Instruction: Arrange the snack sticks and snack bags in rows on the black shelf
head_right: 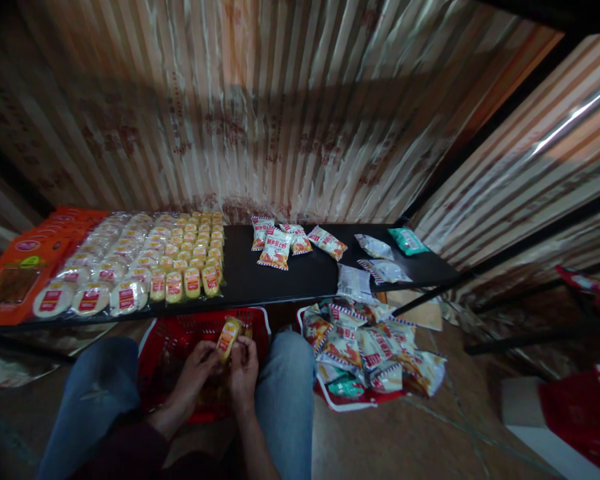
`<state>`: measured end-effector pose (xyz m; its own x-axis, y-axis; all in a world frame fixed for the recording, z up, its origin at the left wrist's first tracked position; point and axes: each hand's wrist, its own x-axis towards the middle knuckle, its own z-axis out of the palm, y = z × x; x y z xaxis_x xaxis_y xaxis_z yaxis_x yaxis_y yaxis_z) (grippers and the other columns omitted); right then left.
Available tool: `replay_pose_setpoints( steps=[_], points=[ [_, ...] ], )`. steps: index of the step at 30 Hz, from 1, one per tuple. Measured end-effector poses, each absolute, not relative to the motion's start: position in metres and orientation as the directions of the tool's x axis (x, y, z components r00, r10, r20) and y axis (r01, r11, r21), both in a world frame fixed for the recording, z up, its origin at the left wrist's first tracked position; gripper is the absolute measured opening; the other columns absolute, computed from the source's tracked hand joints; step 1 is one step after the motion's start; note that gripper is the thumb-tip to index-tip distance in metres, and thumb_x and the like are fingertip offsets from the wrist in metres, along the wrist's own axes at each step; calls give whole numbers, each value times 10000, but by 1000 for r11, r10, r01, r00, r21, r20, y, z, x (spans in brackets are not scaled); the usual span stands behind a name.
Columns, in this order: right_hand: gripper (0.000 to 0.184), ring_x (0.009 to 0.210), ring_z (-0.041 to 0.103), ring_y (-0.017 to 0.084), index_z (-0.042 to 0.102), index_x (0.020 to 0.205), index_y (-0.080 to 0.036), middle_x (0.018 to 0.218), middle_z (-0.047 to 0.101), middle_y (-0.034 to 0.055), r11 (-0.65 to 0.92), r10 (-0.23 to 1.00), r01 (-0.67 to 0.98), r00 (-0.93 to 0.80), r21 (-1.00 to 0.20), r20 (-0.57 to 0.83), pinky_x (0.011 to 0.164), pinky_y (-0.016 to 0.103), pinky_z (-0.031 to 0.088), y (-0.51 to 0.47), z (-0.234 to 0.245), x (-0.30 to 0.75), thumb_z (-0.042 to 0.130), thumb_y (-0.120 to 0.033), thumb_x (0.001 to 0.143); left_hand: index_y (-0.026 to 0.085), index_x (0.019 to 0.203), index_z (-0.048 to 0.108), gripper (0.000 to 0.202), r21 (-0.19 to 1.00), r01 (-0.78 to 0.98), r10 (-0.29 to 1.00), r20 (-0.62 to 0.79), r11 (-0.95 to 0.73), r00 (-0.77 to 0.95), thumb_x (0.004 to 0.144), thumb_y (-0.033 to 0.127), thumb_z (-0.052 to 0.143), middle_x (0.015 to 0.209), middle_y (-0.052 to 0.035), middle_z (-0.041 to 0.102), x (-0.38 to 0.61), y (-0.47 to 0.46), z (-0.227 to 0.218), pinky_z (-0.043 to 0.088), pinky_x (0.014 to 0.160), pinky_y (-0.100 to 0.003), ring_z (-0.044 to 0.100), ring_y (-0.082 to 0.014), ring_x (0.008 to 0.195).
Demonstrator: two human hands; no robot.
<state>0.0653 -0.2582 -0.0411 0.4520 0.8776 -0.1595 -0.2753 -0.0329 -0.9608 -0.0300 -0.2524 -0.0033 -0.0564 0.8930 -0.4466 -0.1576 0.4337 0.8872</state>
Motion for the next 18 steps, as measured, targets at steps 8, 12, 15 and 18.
replay_pose_setpoints(
  steps=[8,12,15,18],
  points=[
    [305,854,621,190,588,932,-211,914,664,36,-5,894,-198,438,-980,-93,793,303,493,-261,-31,65,639,-440,738,208,699,526,360,939,-41,933,-345,342,-106,581,513,677,745,-27,631,-21,-245,0,439,712,-279,597,-183,748],
    [327,864,625,197,571,943,-203,920,658,47,2,882,-205,462,-979,-96,806,321,500,-260,-32,64,655,-426,719,206,739,542,330,957,-45,954,-291,288,-73,616,485,670,807,-59,660,-20,-245,4,443,797,-321,618,-214,825],
    [319,878,620,199,575,947,-199,934,655,55,10,875,-199,476,-980,-88,824,329,498,-258,-31,65,645,-421,729,205,765,539,331,955,-106,959,-282,277,-31,611,460,684,855,-78,673,-18,-245,7,449,824,-333,629,-220,857],
    [319,885,616,196,577,956,-199,945,656,57,19,872,-207,482,-978,-85,831,329,497,-256,-30,65,639,-419,735,203,770,540,334,951,-134,958,-285,278,-33,603,448,694,875,-80,678,-15,-243,8,453,840,-331,633,-215,874]
  ],
)
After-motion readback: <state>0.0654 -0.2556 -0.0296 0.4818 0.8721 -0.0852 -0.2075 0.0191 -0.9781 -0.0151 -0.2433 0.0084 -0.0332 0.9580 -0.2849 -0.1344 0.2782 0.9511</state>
